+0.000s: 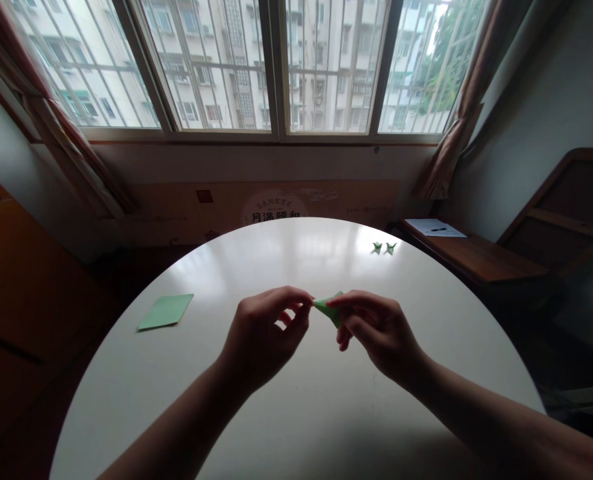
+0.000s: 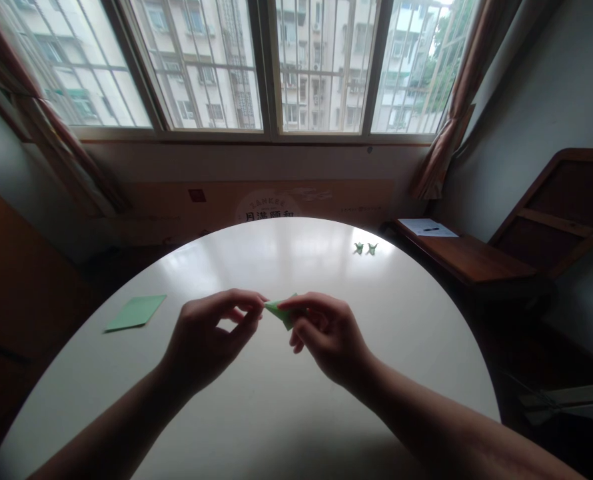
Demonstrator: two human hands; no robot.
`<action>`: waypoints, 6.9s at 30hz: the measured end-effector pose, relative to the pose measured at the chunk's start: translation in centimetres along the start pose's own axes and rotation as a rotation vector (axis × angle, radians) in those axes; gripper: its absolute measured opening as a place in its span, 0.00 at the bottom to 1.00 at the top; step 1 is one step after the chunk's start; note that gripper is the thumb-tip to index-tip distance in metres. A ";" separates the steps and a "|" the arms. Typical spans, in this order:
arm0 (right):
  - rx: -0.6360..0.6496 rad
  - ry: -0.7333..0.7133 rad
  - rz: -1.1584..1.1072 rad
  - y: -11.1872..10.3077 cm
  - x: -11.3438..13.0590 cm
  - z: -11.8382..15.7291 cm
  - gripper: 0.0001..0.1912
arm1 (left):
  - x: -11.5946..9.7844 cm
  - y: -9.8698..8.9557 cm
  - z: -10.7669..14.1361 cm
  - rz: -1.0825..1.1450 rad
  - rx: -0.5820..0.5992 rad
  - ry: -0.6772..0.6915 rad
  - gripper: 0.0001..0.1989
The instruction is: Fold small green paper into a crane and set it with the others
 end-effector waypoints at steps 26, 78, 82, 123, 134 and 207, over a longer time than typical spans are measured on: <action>-0.025 -0.056 0.029 -0.4 0.9 0.1 0.10 | -0.4 -0.5 -0.2 0.091 -0.030 -0.039 0.07; -0.031 -0.415 0.394 -0.5 4.0 0.6 0.19 | 2.1 2.3 0.5 0.415 0.271 -0.542 0.15; -0.017 -0.365 0.350 -0.5 3.5 0.5 0.18 | 1.4 1.8 0.2 0.215 0.285 -0.427 0.13; -0.008 -0.352 0.334 -0.5 3.5 0.6 0.19 | 0.5 1.0 -0.3 0.107 0.217 -0.318 0.11; -0.056 -0.224 0.286 -0.8 2.2 0.3 0.19 | 1.3 0.3 -0.3 0.080 0.117 -0.302 0.13; 0.138 0.365 -0.155 1.1 -2.2 0.3 0.12 | 3.5 1.3 0.7 0.422 -0.057 -0.521 0.08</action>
Point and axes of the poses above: each hand's wrist, its own z-axis away from the middle knuckle, its own y-axis out of the palm, x = y × z, the point moved 7 cm from there along -z, towards the middle knuckle, and after that the axes turned 15 degrees about z, right-handed, at the moved point
